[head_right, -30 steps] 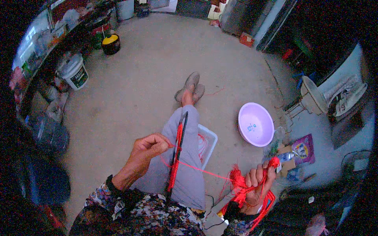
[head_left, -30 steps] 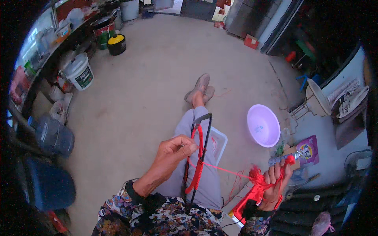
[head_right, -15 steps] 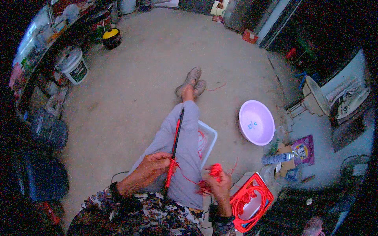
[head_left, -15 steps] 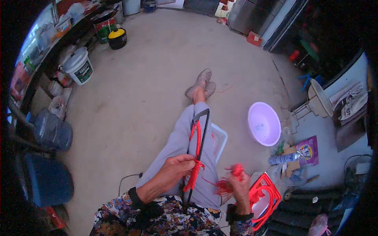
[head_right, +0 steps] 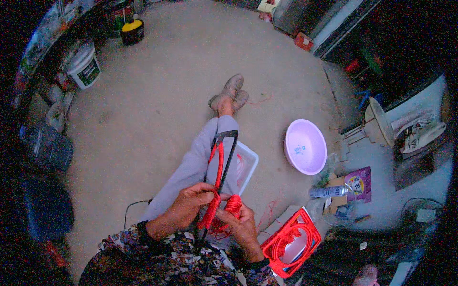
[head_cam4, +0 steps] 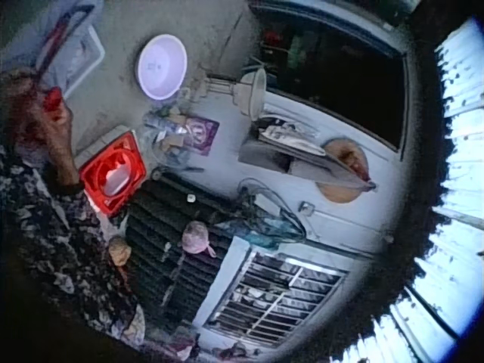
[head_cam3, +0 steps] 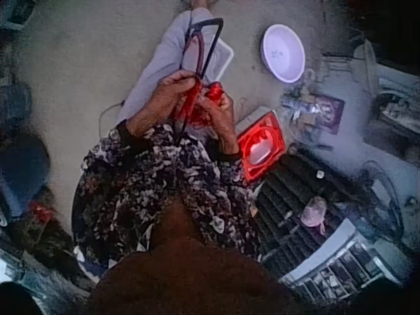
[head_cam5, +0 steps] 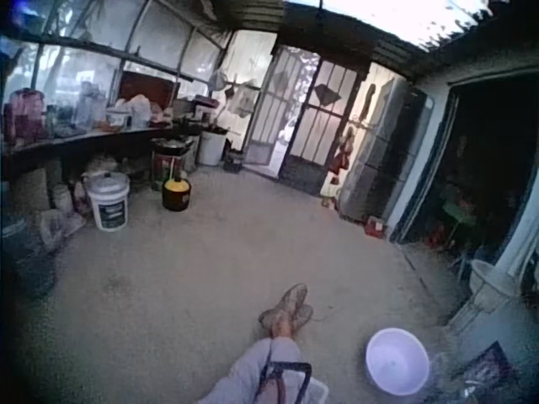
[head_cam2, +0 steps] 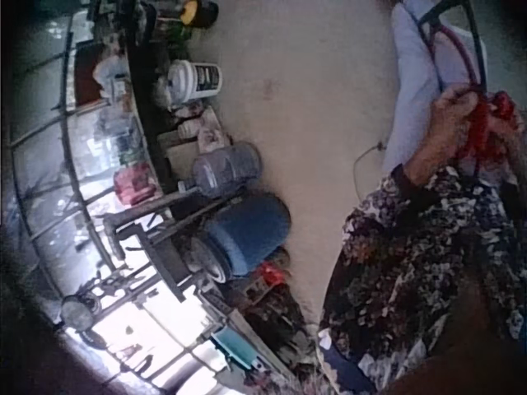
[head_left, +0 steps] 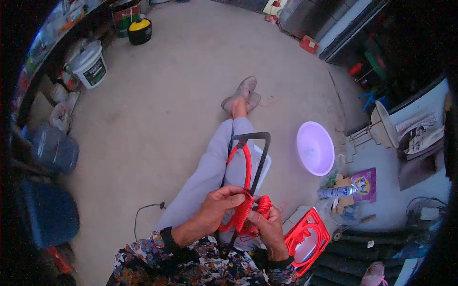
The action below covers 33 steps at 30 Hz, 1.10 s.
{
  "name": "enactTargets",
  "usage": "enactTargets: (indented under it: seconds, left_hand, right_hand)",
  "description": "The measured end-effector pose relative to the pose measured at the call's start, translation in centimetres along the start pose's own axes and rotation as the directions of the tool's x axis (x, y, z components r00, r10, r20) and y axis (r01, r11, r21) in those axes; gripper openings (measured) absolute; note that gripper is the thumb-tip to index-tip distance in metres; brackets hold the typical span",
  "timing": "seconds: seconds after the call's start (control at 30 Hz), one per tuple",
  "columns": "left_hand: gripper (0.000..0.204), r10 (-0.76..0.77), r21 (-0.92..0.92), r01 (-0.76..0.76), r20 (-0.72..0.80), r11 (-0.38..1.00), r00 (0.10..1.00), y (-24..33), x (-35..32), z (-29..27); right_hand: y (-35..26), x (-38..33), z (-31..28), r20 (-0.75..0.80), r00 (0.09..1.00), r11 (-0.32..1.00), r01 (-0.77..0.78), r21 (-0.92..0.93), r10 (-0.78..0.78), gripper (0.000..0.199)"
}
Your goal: The recorder is wrapping a black furniture frame with red plastic cord.
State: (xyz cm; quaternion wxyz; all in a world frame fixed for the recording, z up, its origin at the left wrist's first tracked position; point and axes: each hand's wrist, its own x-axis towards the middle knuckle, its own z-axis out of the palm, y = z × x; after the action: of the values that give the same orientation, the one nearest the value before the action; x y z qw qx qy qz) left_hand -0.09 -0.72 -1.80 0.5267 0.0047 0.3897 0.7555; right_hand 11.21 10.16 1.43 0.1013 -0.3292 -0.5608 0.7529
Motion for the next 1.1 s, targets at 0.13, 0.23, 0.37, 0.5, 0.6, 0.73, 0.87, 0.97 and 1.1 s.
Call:
enactTargets:
  seconds: [0.13,0.23,0.37,0.5,0.6,0.73,0.87,0.97,1.1]
  left_hand:
    - [0.022,0.047,0.075,-0.046,-0.013,0.996,0.999,0.0,0.1,0.1]
    - [0.022,0.033,0.105,-0.032,-0.011,0.994,0.999,-0.3,0.4,-0.5]
    - [0.021,-0.004,0.110,0.006,-0.013,0.994,1.000,0.2,0.4,-0.9]
    - [0.022,-0.072,-0.026,0.072,0.019,0.997,0.997,0.3,0.6,-0.8]
    - [0.024,-0.121,-0.158,0.131,0.074,0.979,0.990,0.2,0.7,-0.8]
    - [0.024,-0.132,-0.269,0.159,0.117,0.950,0.984,-0.1,0.8,-0.8]
    - [0.024,-0.095,-0.363,0.151,0.167,0.920,0.981,-0.1,1.2,-1.2]
    - [0.024,-0.152,-0.410,0.205,0.158,0.889,0.976,-0.1,1.2,-1.0]
    - [0.023,-0.135,-0.419,0.181,0.137,0.890,0.981,-0.4,1.2,-1.4]
  right_hand:
    - [1.1,0.5,-1.0,0.009,1.000,1.000,-0.001,-0.022,0.001,0.022]
    - [0.2,0.3,0.0,-0.095,0.995,0.997,-0.023,-0.076,0.016,0.019]
    - [-0.1,0.3,-1.1,-0.164,0.986,0.999,0.007,0.047,0.001,0.014]
    - [-2.0,-0.2,-1.4,-0.179,0.982,0.997,0.068,0.048,-0.059,0.012]
    - [-2.4,-0.1,-1.5,-0.145,0.985,0.996,0.091,-0.012,-0.092,0.012]
    - [-1.4,0.8,-1.3,-0.200,0.978,0.995,0.037,-0.093,-0.055,0.011]
    - [-1.3,1.6,0.5,-0.204,0.977,0.998,0.057,-0.014,-0.058,0.015]
    - [-1.6,1.6,0.7,-0.031,0.999,0.984,0.028,0.177,-0.023,0.028]
    - [0.6,1.2,-1.4,0.099,0.984,0.958,-0.167,0.235,0.147,0.036]
